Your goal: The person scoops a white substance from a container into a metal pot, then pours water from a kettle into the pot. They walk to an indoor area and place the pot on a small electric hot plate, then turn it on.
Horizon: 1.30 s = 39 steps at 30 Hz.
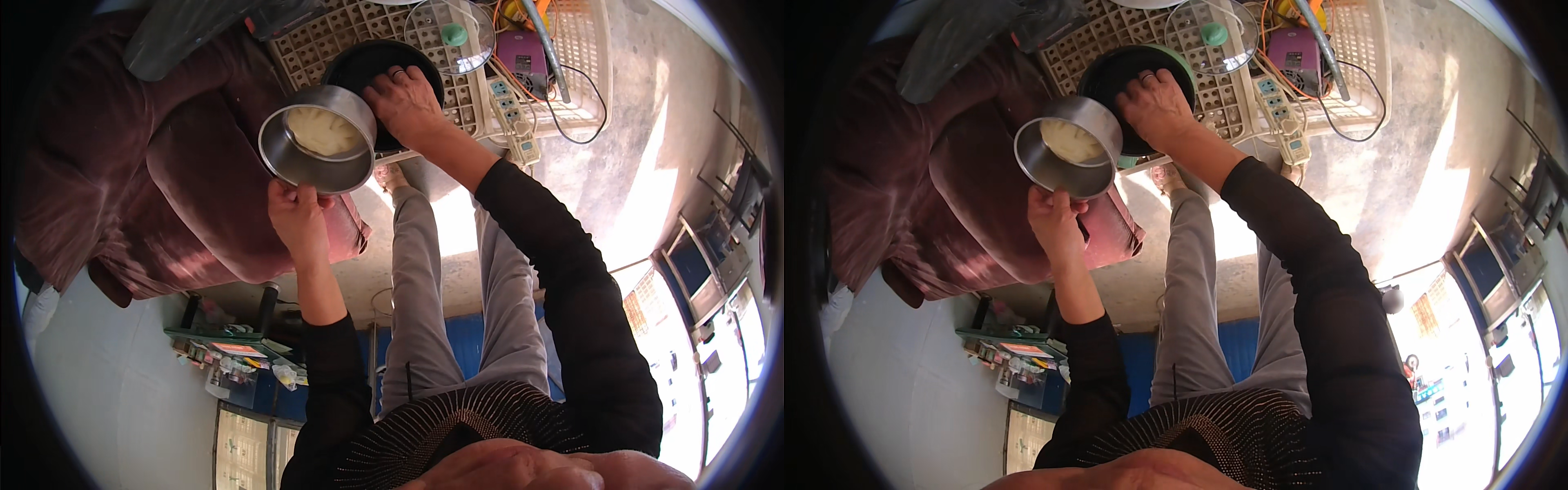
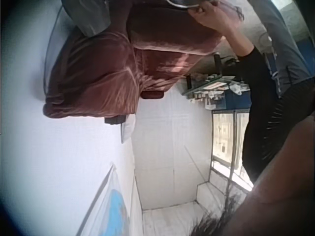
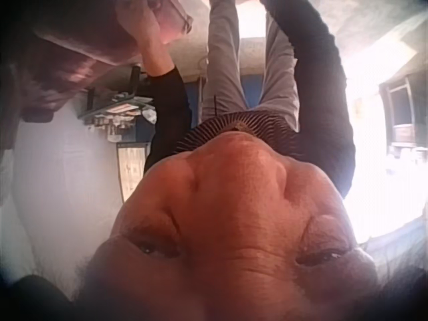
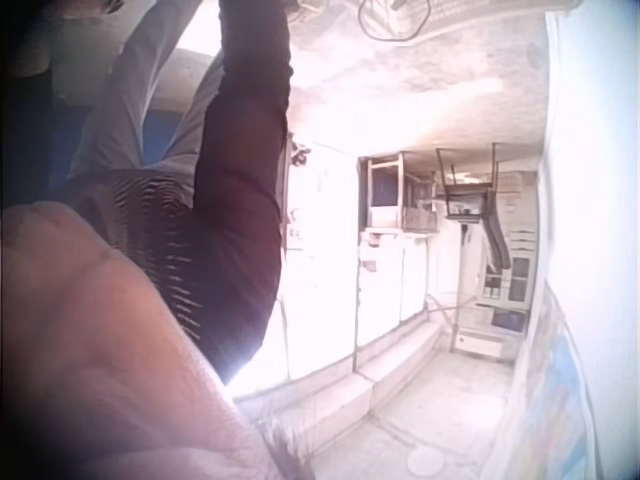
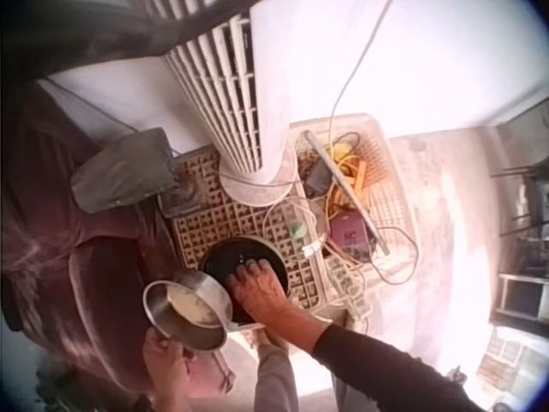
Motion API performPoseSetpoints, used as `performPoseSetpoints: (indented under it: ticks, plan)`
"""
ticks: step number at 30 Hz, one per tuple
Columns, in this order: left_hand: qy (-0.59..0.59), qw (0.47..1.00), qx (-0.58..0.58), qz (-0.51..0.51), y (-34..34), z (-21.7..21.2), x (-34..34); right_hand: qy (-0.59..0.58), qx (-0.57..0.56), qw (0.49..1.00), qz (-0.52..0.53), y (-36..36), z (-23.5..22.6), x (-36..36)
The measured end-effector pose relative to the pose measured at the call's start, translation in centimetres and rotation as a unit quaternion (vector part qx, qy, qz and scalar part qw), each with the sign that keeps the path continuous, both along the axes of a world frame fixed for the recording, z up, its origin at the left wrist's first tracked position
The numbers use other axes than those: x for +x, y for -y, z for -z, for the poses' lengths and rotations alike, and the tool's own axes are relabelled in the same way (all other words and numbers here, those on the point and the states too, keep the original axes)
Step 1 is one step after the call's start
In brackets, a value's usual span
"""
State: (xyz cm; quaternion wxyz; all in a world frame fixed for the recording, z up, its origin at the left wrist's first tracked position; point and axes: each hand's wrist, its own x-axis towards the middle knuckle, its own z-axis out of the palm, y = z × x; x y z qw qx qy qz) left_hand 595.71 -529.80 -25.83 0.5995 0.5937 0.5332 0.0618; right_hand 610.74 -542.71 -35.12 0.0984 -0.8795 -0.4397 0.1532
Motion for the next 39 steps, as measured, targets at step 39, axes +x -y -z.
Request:
performPoseSetpoints:
  ticks: [39]
  plan:
    - [-0.186,0.956,0.131,0.184,3.4,4.5,6.8,-0.079,0.059,0.973,0.209,7.6,8.2,10.1]
